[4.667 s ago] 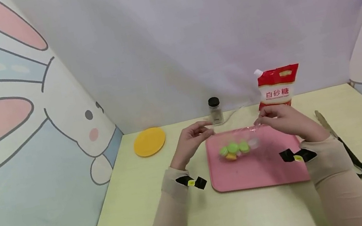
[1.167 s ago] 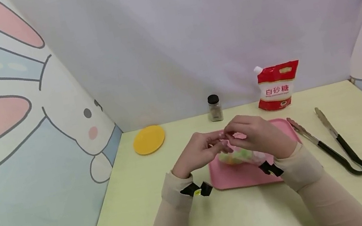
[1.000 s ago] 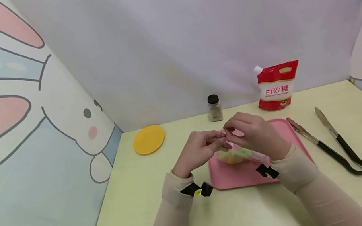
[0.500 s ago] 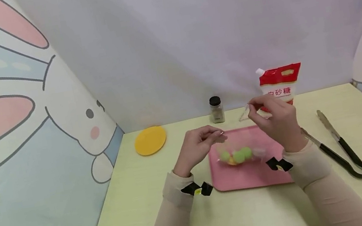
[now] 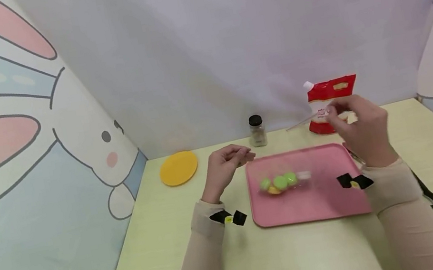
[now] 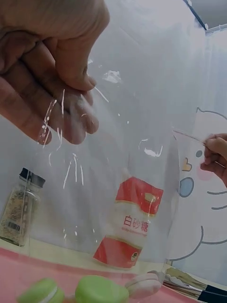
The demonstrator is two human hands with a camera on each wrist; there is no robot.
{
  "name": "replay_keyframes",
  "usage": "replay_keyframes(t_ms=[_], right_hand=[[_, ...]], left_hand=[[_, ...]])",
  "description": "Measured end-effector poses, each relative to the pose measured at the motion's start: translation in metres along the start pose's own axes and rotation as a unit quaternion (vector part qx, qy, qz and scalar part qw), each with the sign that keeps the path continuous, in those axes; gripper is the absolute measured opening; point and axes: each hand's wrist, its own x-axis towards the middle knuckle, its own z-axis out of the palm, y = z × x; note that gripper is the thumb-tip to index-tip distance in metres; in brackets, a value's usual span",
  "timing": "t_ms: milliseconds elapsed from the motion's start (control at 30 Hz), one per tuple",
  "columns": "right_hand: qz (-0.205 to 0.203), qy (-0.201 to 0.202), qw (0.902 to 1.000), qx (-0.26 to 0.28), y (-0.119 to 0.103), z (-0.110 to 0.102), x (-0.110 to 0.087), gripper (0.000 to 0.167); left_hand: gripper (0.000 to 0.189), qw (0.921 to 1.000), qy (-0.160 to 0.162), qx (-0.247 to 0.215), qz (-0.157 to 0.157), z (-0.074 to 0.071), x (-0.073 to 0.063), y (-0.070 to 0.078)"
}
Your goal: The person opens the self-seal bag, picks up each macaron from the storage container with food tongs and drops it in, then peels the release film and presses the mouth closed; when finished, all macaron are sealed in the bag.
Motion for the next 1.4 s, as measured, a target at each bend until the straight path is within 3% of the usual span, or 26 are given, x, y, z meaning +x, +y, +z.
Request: replay_keyframes(t_ms=[133, 267, 633, 1200, 1267, 1400], right_hand=[[0.045, 0.015, 0.9978, -0.046, 0.022, -0.033, 0.000, 0.019], [0.060, 0.012, 0.9961, -0.064, 0.033, -0.054, -0.003, 0.024], [0.053, 0.008, 0.9964, -0.066, 0.034, -0.059, -0.001, 0.025], [0.095, 0.031, 0.9921, -0.076, 0.054, -0.069, -0.002, 0.021], [0.104, 0.031, 0.9905, -0.084, 0.057, -0.070, -0.003, 0.021], [0.166, 0.017, 0.9805, -0.105, 0.063, -0.076, -0.006, 0.023]], left_hand=[[0.022, 0.9999, 0.010, -0.011, -0.007, -0.005, 0.001, -0.007], [0.026, 0.9994, 0.013, -0.025, -0.017, -0.006, 0.002, -0.007], [0.021, 0.9990, 0.027, -0.024, -0.026, -0.005, 0.000, -0.003], [0.019, 0.9999, -0.001, 0.001, 0.015, -0.005, 0.002, -0.001], [0.019, 0.9998, 0.000, 0.009, 0.016, -0.005, 0.002, 0.000], [0.018, 0.9998, 0.018, 0.009, 0.006, -0.008, 0.001, -0.002]])
